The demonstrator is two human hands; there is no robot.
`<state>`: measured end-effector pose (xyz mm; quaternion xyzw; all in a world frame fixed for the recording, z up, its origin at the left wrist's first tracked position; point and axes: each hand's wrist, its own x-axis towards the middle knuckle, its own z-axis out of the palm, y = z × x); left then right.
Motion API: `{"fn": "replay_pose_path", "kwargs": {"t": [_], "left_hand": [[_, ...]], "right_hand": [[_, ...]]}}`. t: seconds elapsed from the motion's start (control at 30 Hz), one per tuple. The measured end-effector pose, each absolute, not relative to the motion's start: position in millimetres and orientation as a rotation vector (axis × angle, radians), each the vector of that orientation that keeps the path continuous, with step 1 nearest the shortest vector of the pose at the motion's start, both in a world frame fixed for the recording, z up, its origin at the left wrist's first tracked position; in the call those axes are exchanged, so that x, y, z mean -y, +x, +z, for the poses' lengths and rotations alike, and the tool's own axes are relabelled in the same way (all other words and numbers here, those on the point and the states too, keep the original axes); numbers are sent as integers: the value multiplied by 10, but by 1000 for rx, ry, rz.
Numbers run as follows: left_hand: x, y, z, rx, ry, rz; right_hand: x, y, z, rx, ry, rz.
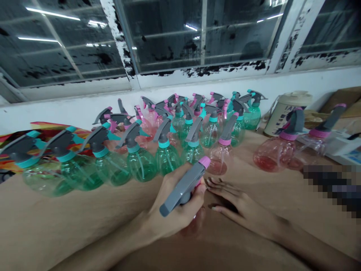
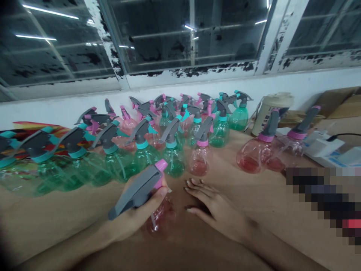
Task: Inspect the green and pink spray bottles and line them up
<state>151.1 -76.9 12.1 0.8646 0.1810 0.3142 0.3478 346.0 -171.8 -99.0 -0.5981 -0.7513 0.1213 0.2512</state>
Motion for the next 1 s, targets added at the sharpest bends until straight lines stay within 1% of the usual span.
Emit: {"fn": "replay_pose_path", "kwargs": {"t": [0.2, 0.33, 0.43, 0.6, 0.73, 0.87, 1.0], "left_hand": [[786, 1505, 49, -583, 2131, 846], [784, 1512, -3, -538, 2130, 817], [776, 1520, -20, -501, 2135, 842], [771, 1519, -28, -516, 2148, 848], [780, 1518, -32, -498, 2041, 821], [792, 1499, -21, -467, 2070, 835], [784, 1457, -46, -430, 2145, 781]], "right_hand": [[1716, 3457, -1002, 2047, -1621, 317], [1711, 3456, -996, 2041, -1605, 325], [1731, 3432, -951, 2027, -1604, 395], [1824, 3207, -764, 1839, -1598, 560], [1823, 2862, -567, 1756, -1473, 479], [1721, 2585, -413, 1640, -1382, 378], [1714, 2556, -334, 1627, -1481, 297]]}}
